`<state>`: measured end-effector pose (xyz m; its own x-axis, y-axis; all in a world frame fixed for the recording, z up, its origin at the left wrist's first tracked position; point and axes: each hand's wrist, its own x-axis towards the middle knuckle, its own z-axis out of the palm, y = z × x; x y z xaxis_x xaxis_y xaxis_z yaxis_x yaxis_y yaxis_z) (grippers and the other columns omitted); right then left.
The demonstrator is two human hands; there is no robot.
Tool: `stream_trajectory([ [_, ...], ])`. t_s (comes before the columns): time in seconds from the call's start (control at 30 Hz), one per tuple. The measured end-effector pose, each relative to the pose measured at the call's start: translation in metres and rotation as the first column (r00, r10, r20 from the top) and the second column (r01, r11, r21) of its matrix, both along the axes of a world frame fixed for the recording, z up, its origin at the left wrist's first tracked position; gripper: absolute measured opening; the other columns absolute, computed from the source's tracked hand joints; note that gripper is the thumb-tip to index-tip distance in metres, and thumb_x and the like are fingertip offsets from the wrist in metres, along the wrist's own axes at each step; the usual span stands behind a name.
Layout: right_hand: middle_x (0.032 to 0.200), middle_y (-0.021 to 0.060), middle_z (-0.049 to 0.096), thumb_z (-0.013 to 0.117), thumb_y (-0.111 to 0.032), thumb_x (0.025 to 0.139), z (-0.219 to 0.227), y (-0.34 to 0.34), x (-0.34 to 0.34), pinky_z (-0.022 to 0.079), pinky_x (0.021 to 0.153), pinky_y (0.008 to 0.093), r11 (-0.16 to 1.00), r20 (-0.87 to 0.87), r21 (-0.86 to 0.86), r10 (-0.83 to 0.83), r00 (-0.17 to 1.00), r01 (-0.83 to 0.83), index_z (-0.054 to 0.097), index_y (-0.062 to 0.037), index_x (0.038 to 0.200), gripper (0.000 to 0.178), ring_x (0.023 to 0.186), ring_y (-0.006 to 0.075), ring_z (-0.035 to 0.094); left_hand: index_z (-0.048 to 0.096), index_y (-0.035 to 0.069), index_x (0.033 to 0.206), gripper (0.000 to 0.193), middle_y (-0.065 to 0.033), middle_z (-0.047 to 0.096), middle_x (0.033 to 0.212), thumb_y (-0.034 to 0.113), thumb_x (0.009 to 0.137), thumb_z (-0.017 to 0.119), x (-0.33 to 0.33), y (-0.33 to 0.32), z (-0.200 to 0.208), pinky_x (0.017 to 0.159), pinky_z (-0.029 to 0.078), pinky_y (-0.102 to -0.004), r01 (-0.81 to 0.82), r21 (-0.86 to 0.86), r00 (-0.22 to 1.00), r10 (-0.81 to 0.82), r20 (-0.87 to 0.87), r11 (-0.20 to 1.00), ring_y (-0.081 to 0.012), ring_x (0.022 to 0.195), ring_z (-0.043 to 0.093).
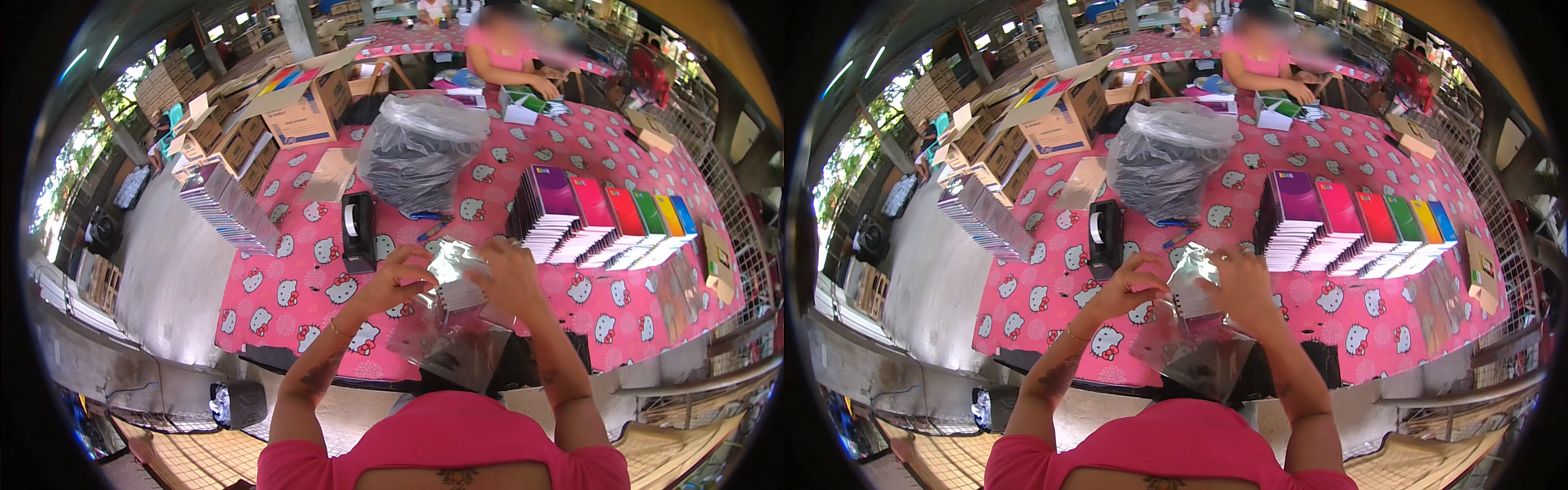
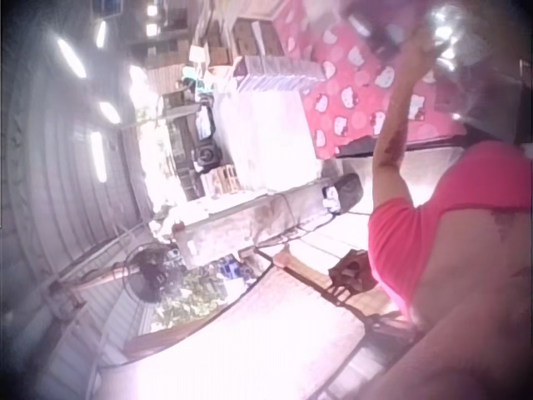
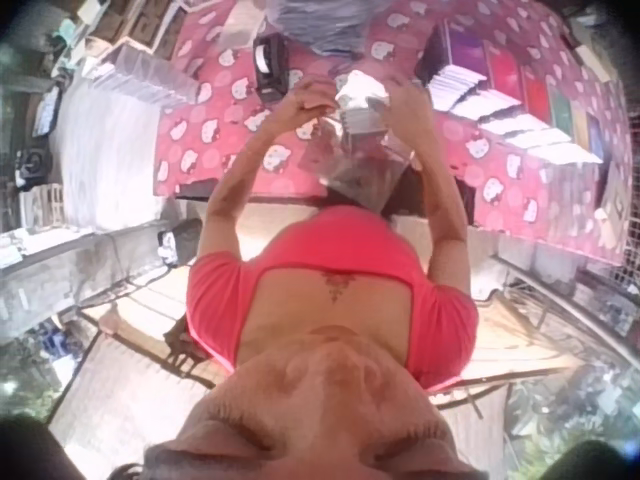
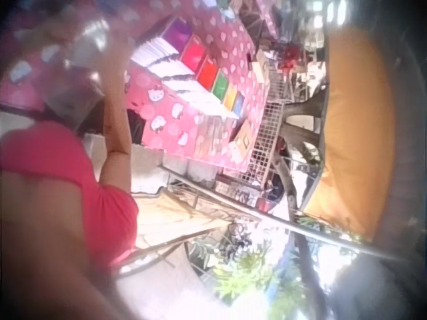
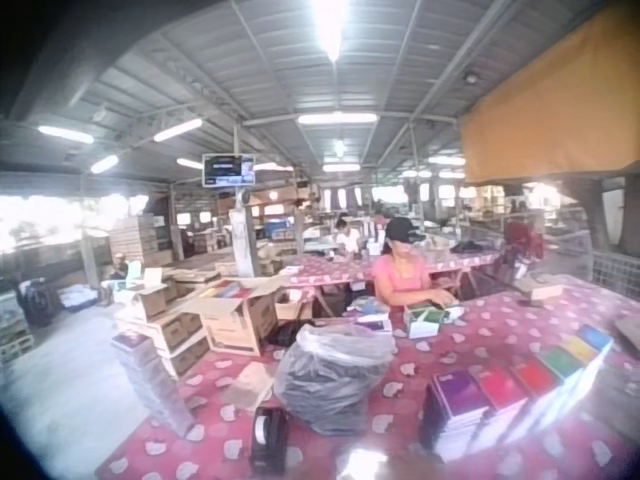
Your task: The person repeatedly picks up small notebooks from a stack, places them into clear plastic sleeves, and seals the sleeves using a handheld heat sealer. The sealed notebooks are then set aside on the table. The process is repeated for multiple notebooks of different colors.
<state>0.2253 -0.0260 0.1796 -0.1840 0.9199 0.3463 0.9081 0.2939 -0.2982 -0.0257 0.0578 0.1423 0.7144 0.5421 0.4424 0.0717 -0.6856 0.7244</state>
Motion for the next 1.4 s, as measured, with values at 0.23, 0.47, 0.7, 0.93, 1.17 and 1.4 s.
stream_trajectory([
  [0.23, 0.110, 0.0047, 0.060, 0.068, -0.007, 0.086, -0.061, 0.000, 0.054, 0.052, 0.084, 0.0293, 0.973, -0.976, -0.146, -0.112, 0.186, -0.181, 0.060, -0.0043, 0.118, 0.032, 0.107, 0.0155, 0.060, 0.077, 0.016, 0.096, 0.021, -0.0069, 0.052, 0.138, 0.006, 0.077, 0.080, 0.024, -0.001, -0.016, 0.106, 0.036, -0.0445, 0.005, 0.067, 0.999, -0.002, -0.041, 0.998, -0.0287, 0.133, 0.043],
  [0.47, 0.143, 0.0089, 0.049, 0.080, -0.031, 0.078, -0.103, -0.030, 0.035, 0.035, 0.108, 0.0506, 0.935, -0.329, 0.026, 0.342, 0.880, -0.354, 0.066, -0.0163, 0.120, 0.046, 0.132, 0.0349, 0.046, 0.077, 0.020, 0.095, 0.021, -0.0097, 0.044, 0.147, 0.009, 0.077, 0.081, 0.057, -0.007, -0.021, 0.111, 0.032, -0.0490, -0.051, 0.245, 0.996, 0.067, -0.060, 0.968, -0.0368, 0.137, 0.037],
  [0.7, 0.151, 0.0119, 0.040, 0.078, -0.036, 0.081, -0.114, -0.028, 0.037, 0.033, 0.110, 0.0517, 0.923, -0.343, 0.010, 0.364, 0.866, -0.384, 0.062, -0.0173, 0.134, 0.059, 0.143, 0.0313, 0.034, 0.053, 0.018, 0.136, 0.064, -0.0258, 0.029, 0.153, 0.022, 0.079, 0.081, 0.081, -0.013, -0.039, 0.113, 0.028, -0.0567, -0.255, 0.244, 0.950, 0.290, -0.118, 0.936, -0.0466, 0.142, 0.028],
  [0.93, 0.137, 0.0101, 0.051, 0.070, -0.026, 0.094, -0.124, 0.013, 0.030, 0.040, 0.106, 0.0330, 0.815, -0.962, -0.266, -0.192, 0.192, -0.515, 0.063, -0.0031, 0.125, 0.039, 0.129, 0.0183, 0.047, 0.043, 0.007, 0.148, 0.067, -0.0203, 0.058, 0.132, 0.024, 0.090, 0.074, 0.040, -0.017, -0.090, 0.102, 0.046, -0.0360, -0.181, -0.558, 0.983, 0.150, -0.101, 0.810, -0.0194, 0.127, 0.052],
  [1.17, 0.130, 0.0094, 0.063, 0.073, -0.019, 0.091, -0.106, 0.013, 0.033, 0.045, 0.103, 0.0337, 0.848, -0.842, -0.079, 0.225, 0.490, -0.524, 0.063, -0.0045, 0.125, 0.038, 0.123, 0.0193, 0.057, 0.056, 0.003, 0.139, 0.053, -0.0154, 0.060, 0.132, 0.019, 0.090, 0.071, 0.039, -0.049, -0.057, 0.101, 0.047, -0.0384, -0.243, 0.249, 0.933, 0.296, -0.202, 0.938, -0.0233, 0.123, 0.057],
  [1.4, 0.124, 0.0117, 0.067, 0.075, -0.010, 0.084, -0.108, -0.009, 0.041, 0.045, 0.104, 0.0418, 0.866, -0.401, 0.113, 0.488, 0.776, -0.486, 0.064, -0.0077, 0.122, 0.039, 0.127, 0.0301, 0.057, 0.065, 0.005, 0.123, 0.043, -0.0158, 0.062, 0.122, 0.014, 0.082, 0.074, 0.047, -0.073, -0.034, 0.089, 0.052, -0.0422, -0.208, 0.425, 0.937, 0.305, -0.172, 0.881, -0.0310, 0.108, 0.061],
])
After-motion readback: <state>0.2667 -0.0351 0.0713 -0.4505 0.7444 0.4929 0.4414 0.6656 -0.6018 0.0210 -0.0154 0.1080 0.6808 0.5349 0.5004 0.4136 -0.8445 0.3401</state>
